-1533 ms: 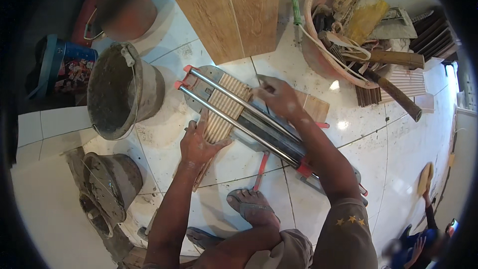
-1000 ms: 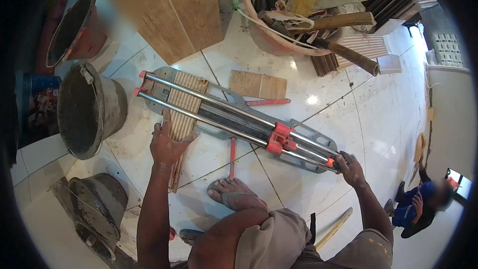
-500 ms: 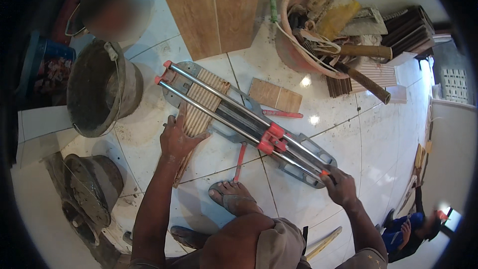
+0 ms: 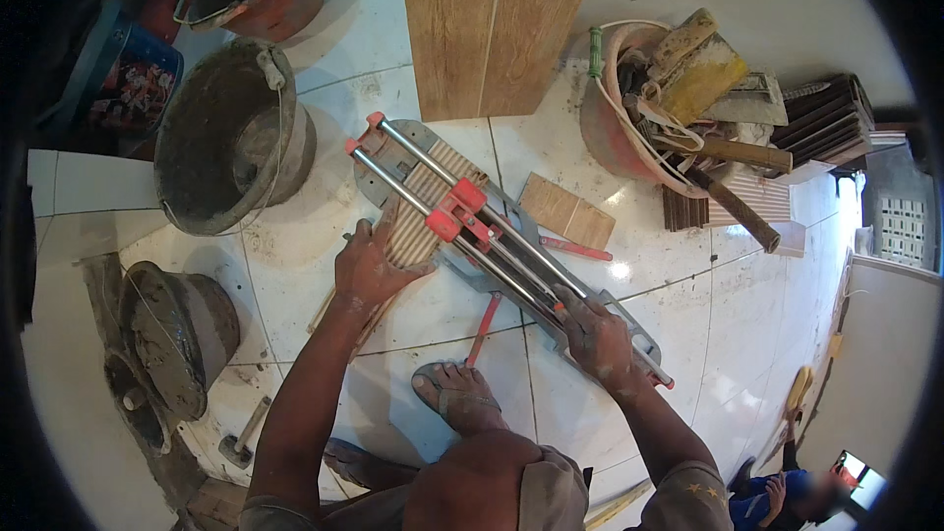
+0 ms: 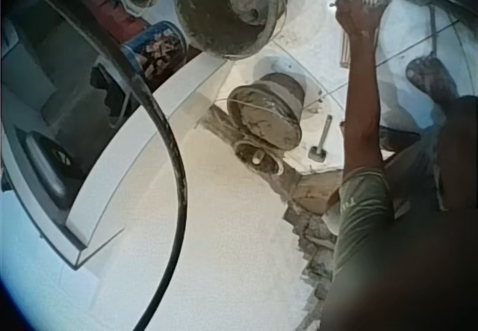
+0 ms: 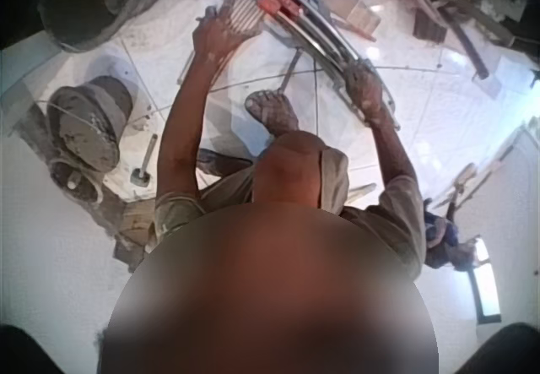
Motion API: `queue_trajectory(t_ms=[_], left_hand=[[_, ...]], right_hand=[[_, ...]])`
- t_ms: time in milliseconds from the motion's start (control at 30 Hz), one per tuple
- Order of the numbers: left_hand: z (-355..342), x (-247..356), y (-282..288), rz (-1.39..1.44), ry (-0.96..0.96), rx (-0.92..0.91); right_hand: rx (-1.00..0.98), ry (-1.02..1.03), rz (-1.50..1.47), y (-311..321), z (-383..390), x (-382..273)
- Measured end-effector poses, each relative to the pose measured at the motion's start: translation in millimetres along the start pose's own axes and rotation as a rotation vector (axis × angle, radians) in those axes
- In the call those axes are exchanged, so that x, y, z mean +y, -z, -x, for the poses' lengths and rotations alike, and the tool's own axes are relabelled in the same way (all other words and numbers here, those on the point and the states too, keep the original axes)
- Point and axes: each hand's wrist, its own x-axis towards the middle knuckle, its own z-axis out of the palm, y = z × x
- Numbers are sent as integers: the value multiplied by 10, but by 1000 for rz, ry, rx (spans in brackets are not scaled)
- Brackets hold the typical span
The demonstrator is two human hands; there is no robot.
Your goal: Apply mortar to tiles and place them on concrete stairs, tapping with a rubber mallet.
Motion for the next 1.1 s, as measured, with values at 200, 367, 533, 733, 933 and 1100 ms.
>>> queue_trajectory(t_ms=[200,367,533,733,933,1100], left_hand=[[2,-35,-46,10,-20,30],[9,-3,33,23,-6,-3],[10,-4,28,-25,10,-20],[3,-17,35,18,-22,10],[-19,-61,-27,39,-23,-16],[-10,-87,-34,61,-70,57]], right_hand=[[-11,4,-2,-65,-116,-41],[-87,-58,-65,-36,-206,-169],[-60,-6,-22,-113,-191,-100],[-57,40,11,-21,-229,-137],[-89,10,32,49,-239,-204],[-135,-36,65,216,-358,-538]])
